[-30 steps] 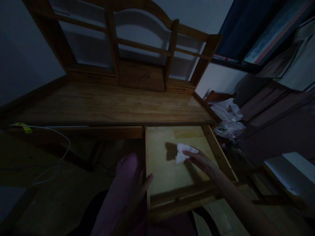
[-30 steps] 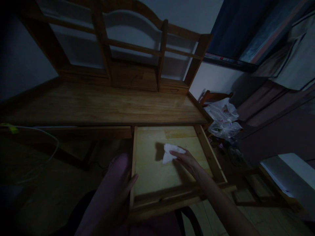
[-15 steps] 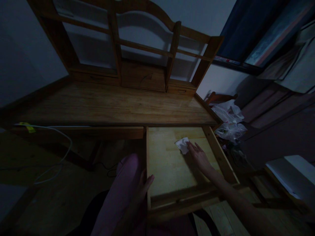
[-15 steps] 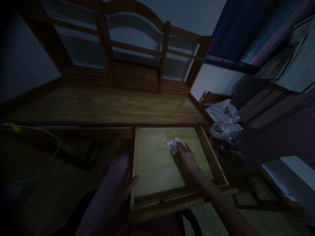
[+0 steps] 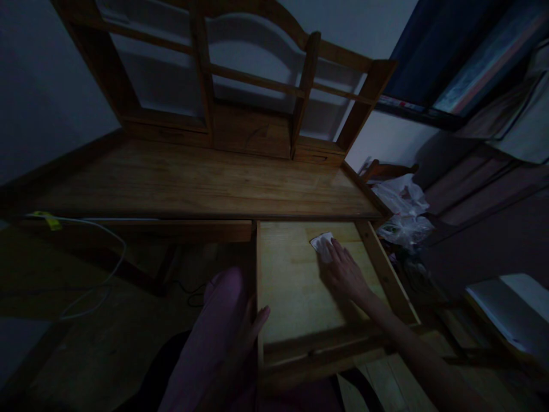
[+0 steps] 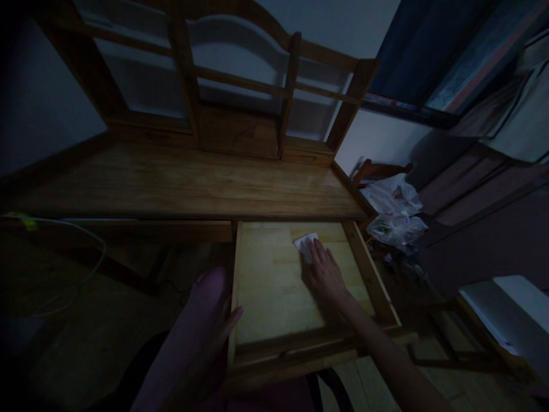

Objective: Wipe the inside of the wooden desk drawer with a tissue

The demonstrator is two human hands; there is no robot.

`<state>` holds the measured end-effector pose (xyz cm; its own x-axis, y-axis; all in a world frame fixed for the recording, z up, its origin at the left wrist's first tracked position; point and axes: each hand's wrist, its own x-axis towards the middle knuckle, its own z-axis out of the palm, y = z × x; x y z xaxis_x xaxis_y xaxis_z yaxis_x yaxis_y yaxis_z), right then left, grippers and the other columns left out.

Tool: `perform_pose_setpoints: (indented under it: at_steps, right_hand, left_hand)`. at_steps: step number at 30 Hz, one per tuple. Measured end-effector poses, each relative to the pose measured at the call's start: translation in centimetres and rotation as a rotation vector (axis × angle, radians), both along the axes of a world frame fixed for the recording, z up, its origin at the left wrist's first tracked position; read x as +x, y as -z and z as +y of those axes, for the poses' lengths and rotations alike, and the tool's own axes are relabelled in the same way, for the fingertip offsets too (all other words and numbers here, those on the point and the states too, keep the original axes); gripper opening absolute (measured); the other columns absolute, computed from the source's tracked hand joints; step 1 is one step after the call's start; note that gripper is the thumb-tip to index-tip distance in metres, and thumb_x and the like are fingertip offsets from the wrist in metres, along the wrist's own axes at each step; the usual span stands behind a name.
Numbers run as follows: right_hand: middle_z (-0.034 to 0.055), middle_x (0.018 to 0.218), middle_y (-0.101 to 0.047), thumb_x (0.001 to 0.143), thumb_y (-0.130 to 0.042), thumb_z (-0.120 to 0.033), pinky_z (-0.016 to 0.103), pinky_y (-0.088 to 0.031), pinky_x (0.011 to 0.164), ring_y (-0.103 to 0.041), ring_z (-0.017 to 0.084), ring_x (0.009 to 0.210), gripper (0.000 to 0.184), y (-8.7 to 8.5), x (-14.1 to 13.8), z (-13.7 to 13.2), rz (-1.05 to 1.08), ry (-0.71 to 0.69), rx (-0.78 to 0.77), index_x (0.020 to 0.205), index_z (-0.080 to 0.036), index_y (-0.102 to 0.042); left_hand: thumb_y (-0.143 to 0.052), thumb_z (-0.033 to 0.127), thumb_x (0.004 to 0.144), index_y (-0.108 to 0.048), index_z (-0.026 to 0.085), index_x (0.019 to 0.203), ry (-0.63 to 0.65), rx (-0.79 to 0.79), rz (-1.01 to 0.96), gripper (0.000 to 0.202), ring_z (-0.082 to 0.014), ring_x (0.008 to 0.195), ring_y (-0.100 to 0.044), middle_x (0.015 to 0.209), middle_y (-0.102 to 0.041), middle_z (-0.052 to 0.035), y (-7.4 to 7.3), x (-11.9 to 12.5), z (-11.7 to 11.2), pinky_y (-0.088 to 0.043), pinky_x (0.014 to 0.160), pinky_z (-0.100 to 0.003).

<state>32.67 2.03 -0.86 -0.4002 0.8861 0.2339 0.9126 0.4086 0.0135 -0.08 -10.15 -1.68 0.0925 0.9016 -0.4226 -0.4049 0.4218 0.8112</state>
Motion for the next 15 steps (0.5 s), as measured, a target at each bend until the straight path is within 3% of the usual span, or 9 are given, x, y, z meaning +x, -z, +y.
perform_pose_setpoints:
  at_steps: [5, 11, 15]
  right_hand:
    - [0.0057, 0.173, -0.006, 0.085, -0.039, 0.002, 0.050, -0.027, 0.127, -0.015, 0.025, 0.158, 0.096, 0.2, 1.4, 1.6, -0.077, -0.064, -0.017, 0.166, -0.027, 0.004]
    - [0.0012, 0.172, 0.006, 0.082, -0.047, 0.004, 0.050, -0.031, 0.125, -0.014, 0.030, 0.158, 0.092, 1.6, 3.0, 4.0, -0.040, -0.098, -0.028, 0.163, -0.034, -0.028]
    - [0.0069, 0.173, -0.005, 0.084, -0.046, 0.002, 0.047, -0.034, 0.125, -0.020, 0.028, 0.157, 0.090, 2.7, 2.6, 4.1, 0.043, -0.074, -0.075, 0.165, -0.028, -0.022]
  left_hand:
    - [-0.070, 0.060, 0.082, -0.054, 0.027, 0.143, -0.001, -0.004, 0.036, 0.071, -0.0345, 0.139, -0.056, 0.143, -0.065, -0.0135, -0.3, 0.1, 0.7, -0.045, 0.116, -0.042]
    - [-0.071, 0.056, 0.083, -0.059, 0.031, 0.138, 0.013, 0.050, 0.020, 0.062, -0.0294, 0.147, -0.048, 0.150, -0.061, -0.0084, -1.4, -0.1, 0.0, -0.039, 0.121, -0.036]
    - [-0.070, 0.060, 0.082, -0.057, 0.030, 0.139, -0.016, 0.004, 0.061, 0.065, -0.0332, 0.142, -0.053, 0.142, -0.066, -0.0106, -0.2, 0.1, 0.5, -0.042, 0.117, -0.041]
